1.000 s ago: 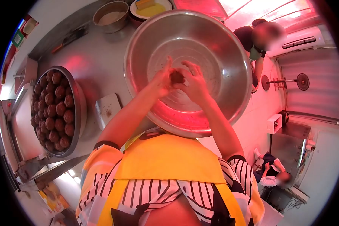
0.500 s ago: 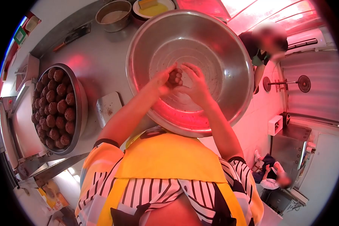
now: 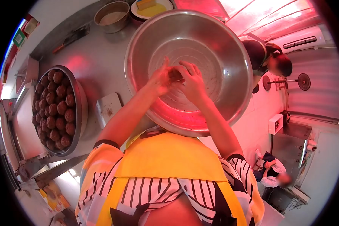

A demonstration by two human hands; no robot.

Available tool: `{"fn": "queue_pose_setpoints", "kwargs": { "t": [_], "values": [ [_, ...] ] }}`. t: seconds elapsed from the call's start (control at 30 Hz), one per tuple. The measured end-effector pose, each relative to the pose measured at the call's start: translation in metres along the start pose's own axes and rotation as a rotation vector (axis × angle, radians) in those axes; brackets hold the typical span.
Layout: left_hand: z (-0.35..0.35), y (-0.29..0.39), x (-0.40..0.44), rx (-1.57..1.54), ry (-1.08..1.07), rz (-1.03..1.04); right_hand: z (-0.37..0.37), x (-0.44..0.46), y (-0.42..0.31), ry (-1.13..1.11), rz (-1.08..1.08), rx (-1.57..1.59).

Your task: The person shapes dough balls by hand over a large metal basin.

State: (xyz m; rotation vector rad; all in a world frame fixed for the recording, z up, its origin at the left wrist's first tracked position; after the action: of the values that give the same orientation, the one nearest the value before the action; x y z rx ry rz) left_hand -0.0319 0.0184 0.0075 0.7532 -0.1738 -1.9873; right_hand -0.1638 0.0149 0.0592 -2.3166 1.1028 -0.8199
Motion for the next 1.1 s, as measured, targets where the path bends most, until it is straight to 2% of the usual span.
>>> {"fn": "queue_pose_setpoints", "kwargs": {
  "t": [0.07, 0.17, 0.27, 0.37, 0.47, 0.57, 0.67, 0.77, 0.87, 0.97, 1.1],
  "values": [
    [-0.006, 0.001, 0.001, 0.037, -0.170, -0.025, 0.010, 0.001, 0.017, 0.040, -0.020, -0.053],
    [-0.002, 0.004, -0.005, 0.042, -0.140, -0.084, 0.009, 0.004, 0.022, 0.036, -0.030, 0.019],
    [-0.023, -0.005, 0.012, -0.083, -0.212, -0.128, 0.009, 0.004, 0.009, -0.053, -0.102, 0.067],
    [0.011, -0.001, -0.004, -0.036, -0.072, -0.127, 0.009, 0.001, 0.001, -0.031, -0.108, -0.003],
    [0.007, 0.002, -0.007, 0.005, -0.028, -0.103, -0.001, 0.002, 0.004, 0.038, 0.005, 0.145],
    [-0.027, -0.003, 0.017, -0.097, 0.106, -0.126, -0.019, -0.002, 0.013, -0.005, 0.076, 0.193],
    [-0.029, 0.001, 0.013, -0.151, 0.055, -0.049, -0.024, -0.009, 0.026, -0.002, 0.217, 0.328],
    [-0.044, 0.000, 0.022, -0.097, -0.019, -0.035, -0.018, -0.013, 0.018, 0.000, 0.141, 0.227],
    [-0.004, 0.005, 0.001, -0.081, 0.221, -0.026, -0.011, -0.006, -0.004, 0.039, -0.102, -0.007],
    [0.009, 0.004, -0.009, 0.035, 0.129, 0.003, 0.000, 0.000, 0.000, 0.090, -0.121, -0.092],
    [0.012, 0.015, -0.018, -0.018, -0.073, -0.079, -0.001, 0.006, 0.003, 0.089, -0.165, 0.022]
  ]
}}
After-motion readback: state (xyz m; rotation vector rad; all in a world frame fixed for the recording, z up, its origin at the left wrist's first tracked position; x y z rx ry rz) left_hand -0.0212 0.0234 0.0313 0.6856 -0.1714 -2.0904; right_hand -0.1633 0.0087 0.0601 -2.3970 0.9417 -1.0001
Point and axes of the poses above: each hand's wrist, its own x-axis towards the middle knuckle, its own z-axis out of the palm, y = z × x, the point moved 2 cm from there along x, towards the middle knuckle, and after that the axes turned 5 degrees about x, right-handed, at the moved point
